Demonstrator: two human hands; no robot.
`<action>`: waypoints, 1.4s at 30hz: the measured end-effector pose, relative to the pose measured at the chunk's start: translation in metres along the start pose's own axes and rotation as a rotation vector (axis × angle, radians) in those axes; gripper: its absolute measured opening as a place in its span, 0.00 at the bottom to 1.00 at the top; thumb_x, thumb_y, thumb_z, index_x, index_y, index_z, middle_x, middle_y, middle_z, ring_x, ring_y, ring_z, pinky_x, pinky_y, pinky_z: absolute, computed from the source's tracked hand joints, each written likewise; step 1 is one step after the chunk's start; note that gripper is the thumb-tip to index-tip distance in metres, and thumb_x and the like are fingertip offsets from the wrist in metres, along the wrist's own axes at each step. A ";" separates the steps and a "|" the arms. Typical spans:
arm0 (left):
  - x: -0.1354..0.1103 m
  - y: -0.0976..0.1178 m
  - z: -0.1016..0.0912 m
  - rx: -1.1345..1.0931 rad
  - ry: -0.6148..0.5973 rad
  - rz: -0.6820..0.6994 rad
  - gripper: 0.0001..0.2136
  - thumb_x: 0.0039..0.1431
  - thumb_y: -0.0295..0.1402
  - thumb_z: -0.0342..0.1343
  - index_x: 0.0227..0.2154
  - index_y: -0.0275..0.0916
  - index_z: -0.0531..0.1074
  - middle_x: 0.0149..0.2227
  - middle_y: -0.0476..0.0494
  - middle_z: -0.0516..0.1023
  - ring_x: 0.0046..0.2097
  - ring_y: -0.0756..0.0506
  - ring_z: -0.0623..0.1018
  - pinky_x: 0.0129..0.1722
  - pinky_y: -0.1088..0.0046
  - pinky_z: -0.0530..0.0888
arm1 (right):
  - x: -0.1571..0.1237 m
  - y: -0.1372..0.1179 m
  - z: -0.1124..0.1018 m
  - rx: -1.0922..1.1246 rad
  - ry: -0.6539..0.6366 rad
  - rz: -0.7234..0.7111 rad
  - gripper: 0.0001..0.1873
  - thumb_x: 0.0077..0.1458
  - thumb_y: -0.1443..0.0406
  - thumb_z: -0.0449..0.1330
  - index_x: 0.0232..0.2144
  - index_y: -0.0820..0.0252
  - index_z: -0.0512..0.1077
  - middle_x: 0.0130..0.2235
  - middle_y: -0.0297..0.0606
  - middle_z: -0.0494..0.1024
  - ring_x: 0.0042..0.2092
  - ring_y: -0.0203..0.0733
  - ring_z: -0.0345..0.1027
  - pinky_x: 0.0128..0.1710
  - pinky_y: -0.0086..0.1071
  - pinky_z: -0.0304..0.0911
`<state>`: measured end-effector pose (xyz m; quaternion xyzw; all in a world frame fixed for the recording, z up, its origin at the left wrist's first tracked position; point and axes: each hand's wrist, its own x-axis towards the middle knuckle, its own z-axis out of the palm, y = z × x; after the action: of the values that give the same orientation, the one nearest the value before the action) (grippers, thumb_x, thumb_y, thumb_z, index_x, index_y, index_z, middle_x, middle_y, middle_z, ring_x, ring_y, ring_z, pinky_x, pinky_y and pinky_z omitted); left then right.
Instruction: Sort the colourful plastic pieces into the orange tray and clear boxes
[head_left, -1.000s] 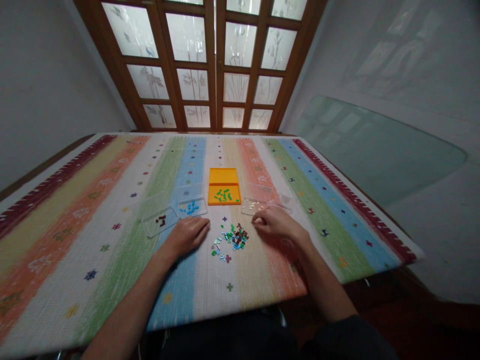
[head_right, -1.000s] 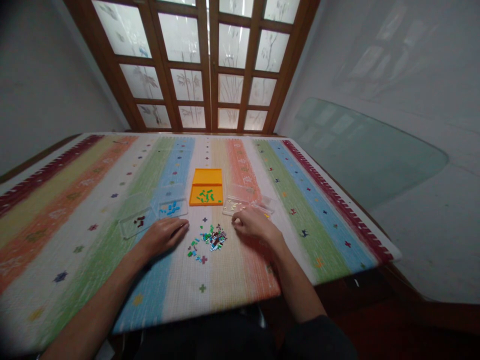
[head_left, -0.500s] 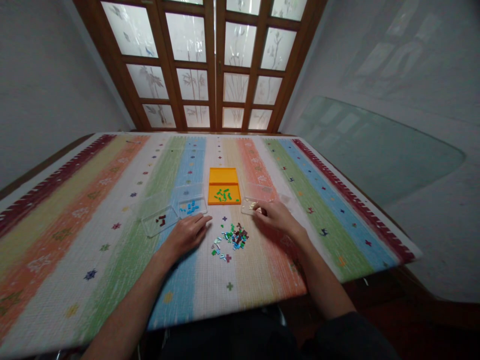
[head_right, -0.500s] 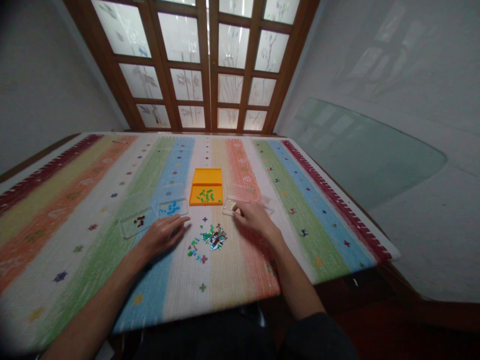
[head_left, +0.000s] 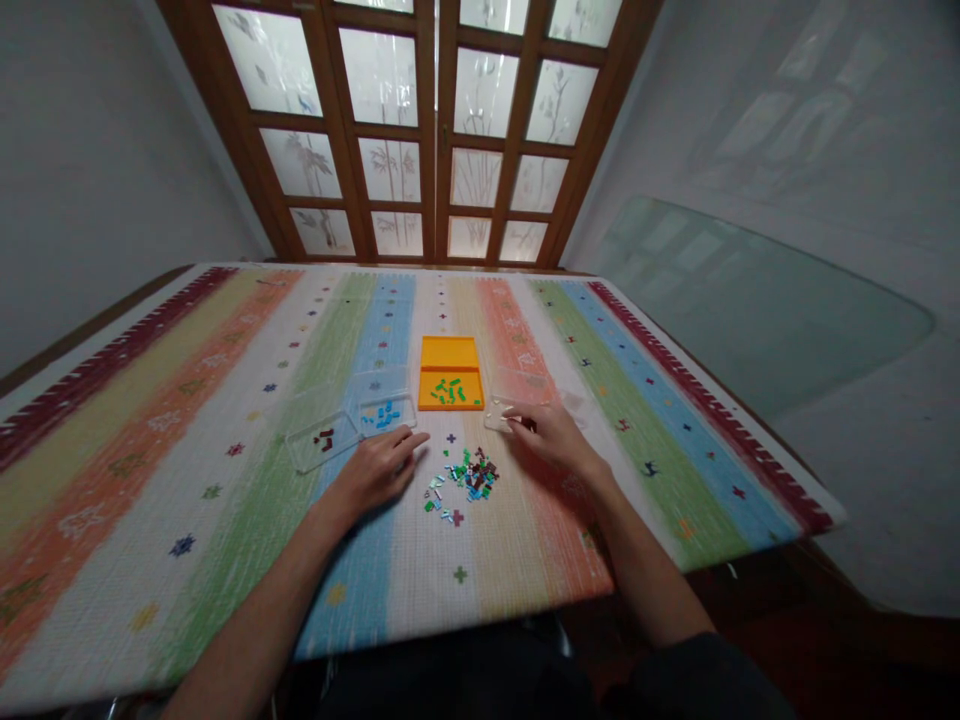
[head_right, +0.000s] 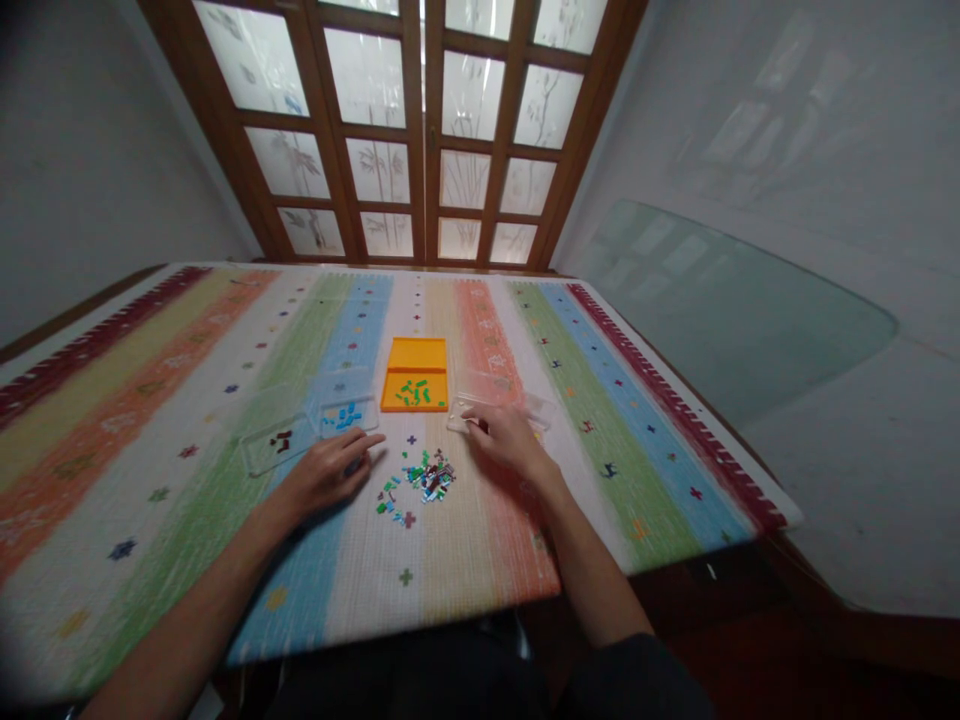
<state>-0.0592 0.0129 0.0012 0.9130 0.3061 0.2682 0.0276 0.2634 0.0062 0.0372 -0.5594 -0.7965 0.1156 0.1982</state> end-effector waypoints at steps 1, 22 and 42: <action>0.000 0.000 0.000 0.008 -0.002 -0.002 0.15 0.68 0.27 0.46 0.53 0.37 0.72 0.43 0.37 0.78 0.38 0.44 0.79 0.35 0.69 0.78 | -0.001 -0.006 0.002 0.046 -0.021 -0.045 0.12 0.60 0.68 0.59 0.43 0.59 0.81 0.37 0.42 0.84 0.34 0.41 0.74 0.34 0.31 0.60; 0.001 0.001 -0.002 0.036 -0.007 -0.010 0.13 0.70 0.30 0.46 0.50 0.38 0.74 0.44 0.37 0.76 0.38 0.46 0.78 0.36 0.70 0.78 | -0.005 -0.039 0.012 0.143 -0.316 -0.113 0.07 0.63 0.67 0.61 0.39 0.57 0.80 0.36 0.40 0.83 0.36 0.41 0.74 0.37 0.32 0.62; 0.001 0.000 -0.001 0.061 0.016 0.021 0.13 0.70 0.30 0.45 0.49 0.36 0.74 0.44 0.36 0.77 0.39 0.44 0.79 0.35 0.68 0.79 | -0.006 -0.044 0.017 0.088 -0.324 -0.196 0.13 0.57 0.72 0.58 0.38 0.58 0.82 0.35 0.39 0.84 0.33 0.39 0.73 0.35 0.31 0.60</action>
<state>-0.0589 0.0133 0.0031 0.9145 0.3046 0.2663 -0.0057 0.2199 -0.0138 0.0389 -0.4439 -0.8629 0.2191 0.1019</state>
